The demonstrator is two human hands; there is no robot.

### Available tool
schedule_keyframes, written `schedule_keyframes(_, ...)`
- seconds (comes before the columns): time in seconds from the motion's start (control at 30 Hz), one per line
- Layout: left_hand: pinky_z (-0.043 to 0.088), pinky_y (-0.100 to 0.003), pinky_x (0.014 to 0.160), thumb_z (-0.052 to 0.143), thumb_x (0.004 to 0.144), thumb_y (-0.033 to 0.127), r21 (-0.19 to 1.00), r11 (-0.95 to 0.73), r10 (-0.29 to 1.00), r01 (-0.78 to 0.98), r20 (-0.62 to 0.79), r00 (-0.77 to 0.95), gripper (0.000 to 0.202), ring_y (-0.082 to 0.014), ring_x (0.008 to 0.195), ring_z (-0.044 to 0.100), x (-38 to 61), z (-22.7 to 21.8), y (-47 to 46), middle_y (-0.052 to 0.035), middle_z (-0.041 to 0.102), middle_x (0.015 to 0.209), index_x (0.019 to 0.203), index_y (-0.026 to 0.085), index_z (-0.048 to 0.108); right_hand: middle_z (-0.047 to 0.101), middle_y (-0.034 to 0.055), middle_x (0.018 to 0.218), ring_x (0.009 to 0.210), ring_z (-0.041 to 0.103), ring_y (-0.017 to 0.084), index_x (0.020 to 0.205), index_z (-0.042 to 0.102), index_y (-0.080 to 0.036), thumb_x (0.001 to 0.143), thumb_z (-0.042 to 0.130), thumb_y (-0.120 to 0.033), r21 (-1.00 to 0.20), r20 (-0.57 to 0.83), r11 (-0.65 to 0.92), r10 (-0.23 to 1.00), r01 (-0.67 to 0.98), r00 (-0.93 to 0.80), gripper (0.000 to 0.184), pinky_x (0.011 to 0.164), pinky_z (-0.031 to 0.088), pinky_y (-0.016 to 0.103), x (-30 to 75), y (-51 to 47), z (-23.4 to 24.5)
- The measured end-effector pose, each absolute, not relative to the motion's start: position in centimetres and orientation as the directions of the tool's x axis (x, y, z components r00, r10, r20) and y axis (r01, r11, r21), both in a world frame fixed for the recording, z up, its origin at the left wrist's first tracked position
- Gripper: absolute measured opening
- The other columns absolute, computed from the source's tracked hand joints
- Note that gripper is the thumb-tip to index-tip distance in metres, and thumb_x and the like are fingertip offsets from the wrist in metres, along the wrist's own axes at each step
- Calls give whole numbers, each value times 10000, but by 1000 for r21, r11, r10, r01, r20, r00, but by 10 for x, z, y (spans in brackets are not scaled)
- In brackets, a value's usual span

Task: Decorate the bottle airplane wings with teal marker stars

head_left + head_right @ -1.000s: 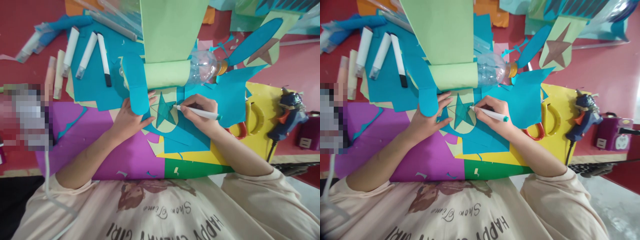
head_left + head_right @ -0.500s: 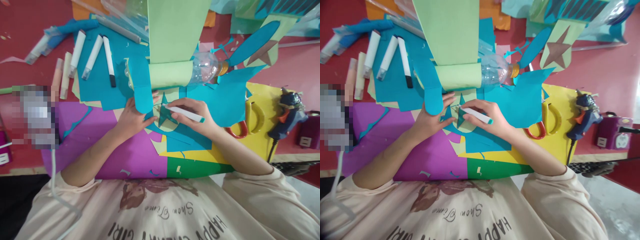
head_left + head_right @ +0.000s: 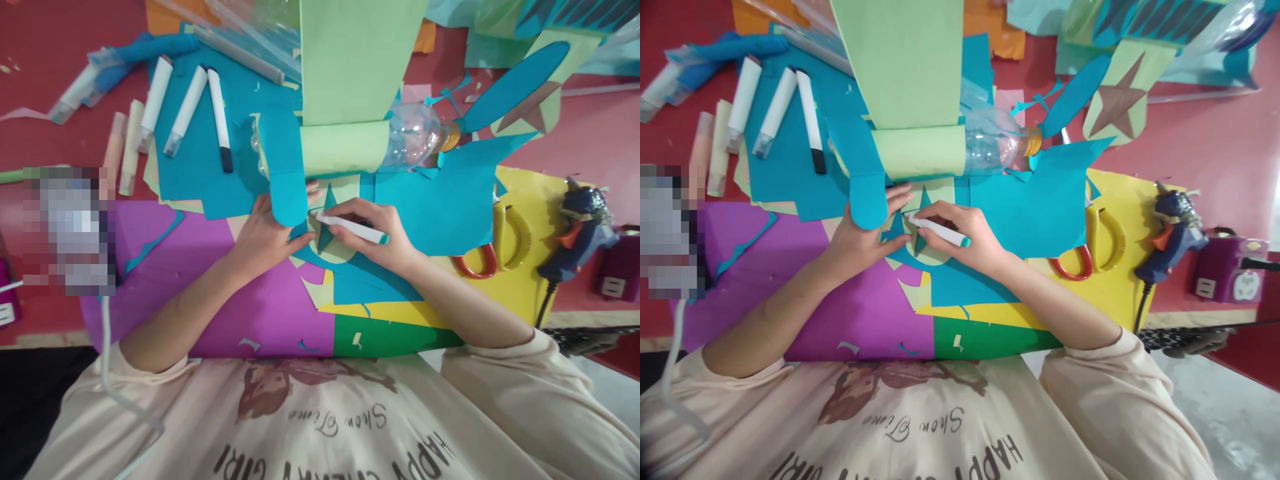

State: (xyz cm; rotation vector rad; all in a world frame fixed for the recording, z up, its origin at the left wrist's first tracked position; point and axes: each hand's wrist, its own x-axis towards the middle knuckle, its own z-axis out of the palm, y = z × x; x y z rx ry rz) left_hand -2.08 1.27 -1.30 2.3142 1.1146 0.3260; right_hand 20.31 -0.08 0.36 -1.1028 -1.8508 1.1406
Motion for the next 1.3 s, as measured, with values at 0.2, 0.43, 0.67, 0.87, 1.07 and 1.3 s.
schedule_keyframes(0.2, 355, -528, 1132, 515, 992, 444, 560, -558, 766, 612, 63, 640, 516, -339, 1394, 447, -21, -15, 12, -161, 480, 1502, 1435, 189, 450, 777, 44, 925, 732, 687, 115, 1002, 705, -163, 907, 619, -314, -915, 106, 245, 912, 319, -397, 198, 600, 504, 203, 203, 0, 4)
schedule_keyframes(0.43, 350, -536, 1137, 534, 980, 448, 561, -544, 771, 624, 41, 636, 531, -341, 1390, 450, -22, -15, 12, -141, 473, 1511, 1451, 223, 441, 778, 56, 950, 787, 710, 130, 1006, 716, -158, 915, 610, -314, -911, 117, 264, 902, 317, -416, 210, 648, 536, 215, 202, 0, 3)
schedule_keyframes(0.67, 332, -538, 1146, 493, 995, 469, 565, -521, 779, 639, 9, 627, 537, -340, 1395, 441, -21, -14, 12, -145, 464, 1518, 1464, 214, 431, 779, 69, 940, 824, 723, 148, 1007, 716, -152, 923, 595, -280, -879, 135, 314, 886, 359, -444, 194, 687, 552, 234, 204, -2, 7)
schedule_keyframes(0.87, 331, -532, 1145, 487, 996, 477, 552, -528, 780, 646, 15, 625, 542, -341, 1393, 443, -21, -14, 11, -159, 471, 1509, 1460, 202, 438, 784, 74, 928, 816, 733, 150, 964, 714, -141, 904, 618, -239, -882, 160, 327, 884, 339, -438, 150, 675, 558, 226, 207, -2, 10)
schedule_keyframes(1.07, 337, -523, 1143, 471, 999, 496, 540, -537, 782, 648, 31, 623, 544, -335, 1387, 454, -21, -14, 10, -175, 490, 1488, 1443, 182, 456, 766, 41, 827, 691, 698, 128, 917, 709, -160, 901, 611, -260, -888, 132, 298, 895, 351, -426, 141, 587, 526, 218, 210, -4, 10)
schedule_keyframes(1.3, 329, -536, 1143, 474, 998, 489, 531, -524, 785, 666, -3, 619, 543, -332, 1389, 451, -20, -13, 10, -171, 485, 1495, 1450, 189, 449, 726, 20, 745, 606, 635, 117, 872, 698, -170, 890, 610, -294, -896, 84, 255, 902, 364, -424, 154, 533, 482, 227, 214, -5, 11)
